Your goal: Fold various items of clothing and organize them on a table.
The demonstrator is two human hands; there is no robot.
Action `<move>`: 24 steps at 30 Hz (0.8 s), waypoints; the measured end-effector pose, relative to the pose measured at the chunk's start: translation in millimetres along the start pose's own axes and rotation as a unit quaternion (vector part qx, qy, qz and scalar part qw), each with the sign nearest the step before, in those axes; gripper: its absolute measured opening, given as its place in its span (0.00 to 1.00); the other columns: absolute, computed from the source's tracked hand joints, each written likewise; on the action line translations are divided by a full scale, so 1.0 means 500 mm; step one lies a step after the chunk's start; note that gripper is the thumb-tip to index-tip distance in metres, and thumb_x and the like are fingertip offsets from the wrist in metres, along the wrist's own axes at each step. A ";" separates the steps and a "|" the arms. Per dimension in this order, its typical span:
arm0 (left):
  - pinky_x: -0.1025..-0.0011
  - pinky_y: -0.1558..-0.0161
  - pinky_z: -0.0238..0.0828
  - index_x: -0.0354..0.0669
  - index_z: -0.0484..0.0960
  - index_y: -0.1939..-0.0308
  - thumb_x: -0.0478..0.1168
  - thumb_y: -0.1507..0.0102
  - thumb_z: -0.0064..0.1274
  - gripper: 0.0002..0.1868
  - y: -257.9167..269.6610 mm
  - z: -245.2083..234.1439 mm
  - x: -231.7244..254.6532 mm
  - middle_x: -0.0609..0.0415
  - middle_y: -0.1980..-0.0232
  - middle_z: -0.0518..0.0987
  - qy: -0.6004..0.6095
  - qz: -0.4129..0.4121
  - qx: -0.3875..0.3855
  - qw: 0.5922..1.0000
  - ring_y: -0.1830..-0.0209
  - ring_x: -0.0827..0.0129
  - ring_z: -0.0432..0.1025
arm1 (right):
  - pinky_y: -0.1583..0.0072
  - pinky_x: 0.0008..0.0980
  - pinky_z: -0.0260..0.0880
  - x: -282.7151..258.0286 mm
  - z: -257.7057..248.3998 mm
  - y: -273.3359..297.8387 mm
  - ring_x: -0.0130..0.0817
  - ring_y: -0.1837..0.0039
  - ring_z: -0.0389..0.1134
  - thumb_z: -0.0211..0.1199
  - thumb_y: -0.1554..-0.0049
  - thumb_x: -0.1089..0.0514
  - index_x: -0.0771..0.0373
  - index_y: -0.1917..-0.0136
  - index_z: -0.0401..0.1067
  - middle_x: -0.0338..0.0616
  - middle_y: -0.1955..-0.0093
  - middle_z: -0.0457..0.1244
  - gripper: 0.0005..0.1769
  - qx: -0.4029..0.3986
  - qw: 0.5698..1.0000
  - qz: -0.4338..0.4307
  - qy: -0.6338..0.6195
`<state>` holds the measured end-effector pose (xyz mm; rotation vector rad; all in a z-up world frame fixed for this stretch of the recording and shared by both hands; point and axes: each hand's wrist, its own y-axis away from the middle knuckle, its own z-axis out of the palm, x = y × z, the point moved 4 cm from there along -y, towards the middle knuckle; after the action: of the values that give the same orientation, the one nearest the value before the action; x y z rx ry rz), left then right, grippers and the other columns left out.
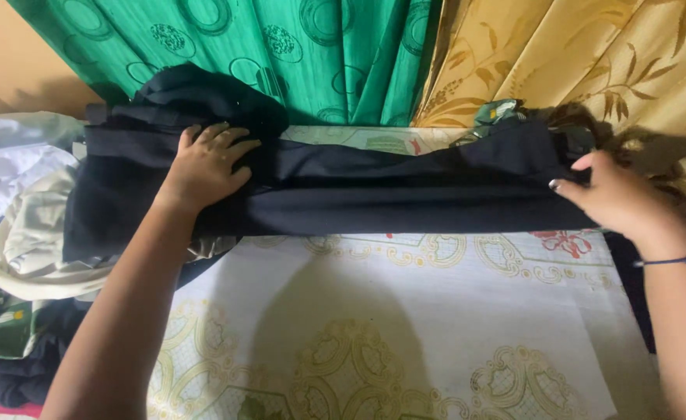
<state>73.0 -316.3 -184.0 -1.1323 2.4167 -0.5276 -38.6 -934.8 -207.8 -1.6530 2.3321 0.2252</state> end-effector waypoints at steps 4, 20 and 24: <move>0.46 0.39 0.60 0.56 0.85 0.43 0.52 0.42 0.56 0.23 -0.041 0.004 0.013 0.58 0.39 0.79 -0.025 -0.027 -0.014 0.999 0.35 0.59 0.69 | 0.46 0.55 0.70 -0.106 -0.020 0.055 0.65 0.48 0.70 0.71 0.44 0.43 0.67 0.35 0.67 0.68 0.51 0.68 0.34 0.041 0.994 -0.063 0.074; 0.53 0.38 0.61 0.54 0.85 0.62 0.55 0.31 0.55 0.13 -0.081 0.136 -0.038 0.59 0.58 0.82 0.017 -0.006 0.011 1.000 0.50 0.64 0.75 | 0.31 0.63 0.54 -0.262 0.138 -0.119 0.46 0.43 0.67 0.56 0.34 0.54 0.58 0.52 0.74 0.45 0.52 0.68 0.09 0.183 0.922 -0.307 0.150; 0.55 0.40 0.63 0.52 0.84 0.63 0.54 0.33 0.58 0.13 -0.094 0.120 -0.008 0.58 0.60 0.82 -0.027 -0.054 0.003 0.998 0.52 0.62 0.76 | 0.30 0.64 0.51 -0.262 0.123 -0.101 0.49 0.38 0.63 0.59 0.37 0.54 0.55 0.46 0.74 0.47 0.46 0.65 0.08 0.256 0.909 -0.270 0.189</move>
<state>135.9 -350.7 -210.3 -1.2640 2.3174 -0.5307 57.6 -816.8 -224.3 -2.0708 1.8034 -0.8100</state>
